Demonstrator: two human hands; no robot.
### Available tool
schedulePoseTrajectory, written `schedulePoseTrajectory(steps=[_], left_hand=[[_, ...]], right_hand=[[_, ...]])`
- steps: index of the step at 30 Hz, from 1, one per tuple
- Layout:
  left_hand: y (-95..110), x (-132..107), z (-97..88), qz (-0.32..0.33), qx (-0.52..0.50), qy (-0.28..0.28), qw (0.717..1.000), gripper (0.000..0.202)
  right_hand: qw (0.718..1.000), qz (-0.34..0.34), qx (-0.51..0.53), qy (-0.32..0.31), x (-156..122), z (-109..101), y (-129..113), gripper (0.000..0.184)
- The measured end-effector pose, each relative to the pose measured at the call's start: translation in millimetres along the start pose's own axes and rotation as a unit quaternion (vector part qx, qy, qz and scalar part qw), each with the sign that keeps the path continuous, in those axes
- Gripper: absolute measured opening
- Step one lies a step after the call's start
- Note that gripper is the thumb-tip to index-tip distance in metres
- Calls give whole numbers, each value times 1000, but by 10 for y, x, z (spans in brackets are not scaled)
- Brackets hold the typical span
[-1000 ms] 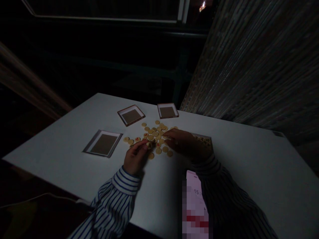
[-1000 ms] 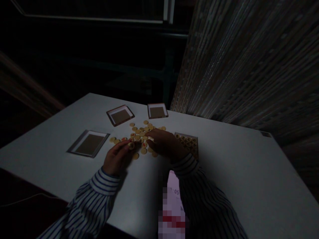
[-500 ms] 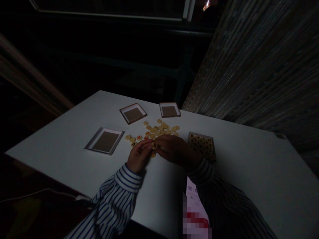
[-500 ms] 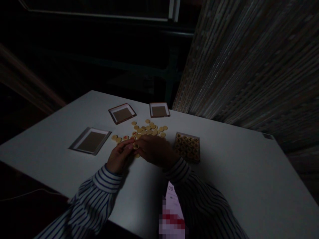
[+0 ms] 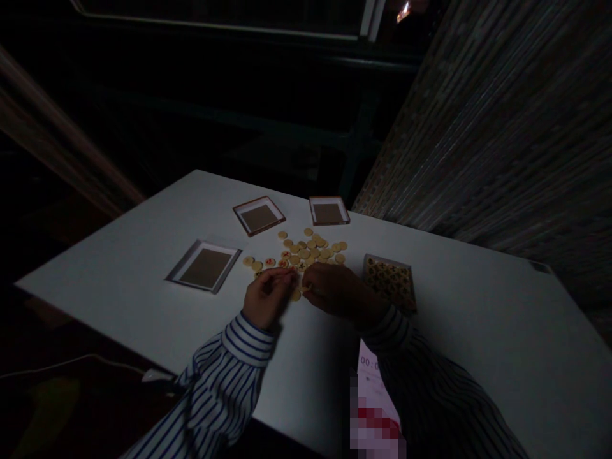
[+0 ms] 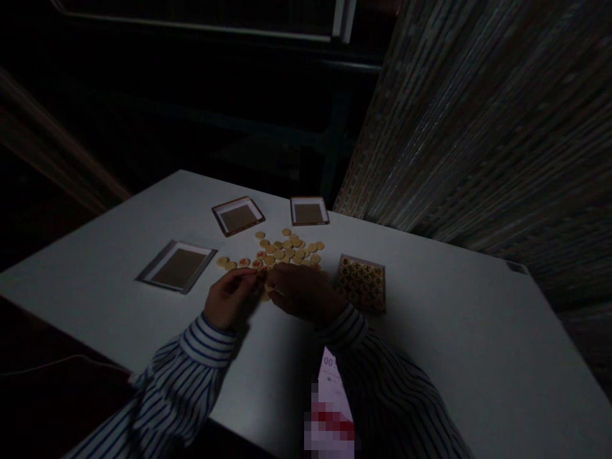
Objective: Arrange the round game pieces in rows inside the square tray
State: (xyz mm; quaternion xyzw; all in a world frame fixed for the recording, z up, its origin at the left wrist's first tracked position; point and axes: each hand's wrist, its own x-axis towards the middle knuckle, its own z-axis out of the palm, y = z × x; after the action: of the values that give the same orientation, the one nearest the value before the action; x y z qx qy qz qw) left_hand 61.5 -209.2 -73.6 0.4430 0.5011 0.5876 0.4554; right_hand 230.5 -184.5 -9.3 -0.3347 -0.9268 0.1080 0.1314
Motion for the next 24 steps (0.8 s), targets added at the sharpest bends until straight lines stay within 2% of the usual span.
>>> schedulePoseTrajectory(steps=[3, 7, 10, 13, 19, 24], left_hand=[[-49, -4, -69, 118, 167, 30, 978, 21], [-131, -2, -165, 270, 323, -42, 906, 14], [-192, 6, -210, 335, 378, -96, 858, 15], [-227, 4, -227, 359, 413, -119, 828, 17], [-229, -13, -243, 369, 488, -146, 777, 20], [-223, -41, -212, 370, 497, -126, 775, 18]], right_hand=[[999, 21, -29, -37, -38, 32, 20, 10], [996, 10, -55, -65, -79, 90, 33, 9], [994, 6, -66, -83, -88, 109, 19, 9], [992, 10, -72, -105, -80, 107, -5, 9], [989, 7, -81, -124, -77, 124, -37, 10], [989, -5, -90, -114, -96, 166, -23, 11]])
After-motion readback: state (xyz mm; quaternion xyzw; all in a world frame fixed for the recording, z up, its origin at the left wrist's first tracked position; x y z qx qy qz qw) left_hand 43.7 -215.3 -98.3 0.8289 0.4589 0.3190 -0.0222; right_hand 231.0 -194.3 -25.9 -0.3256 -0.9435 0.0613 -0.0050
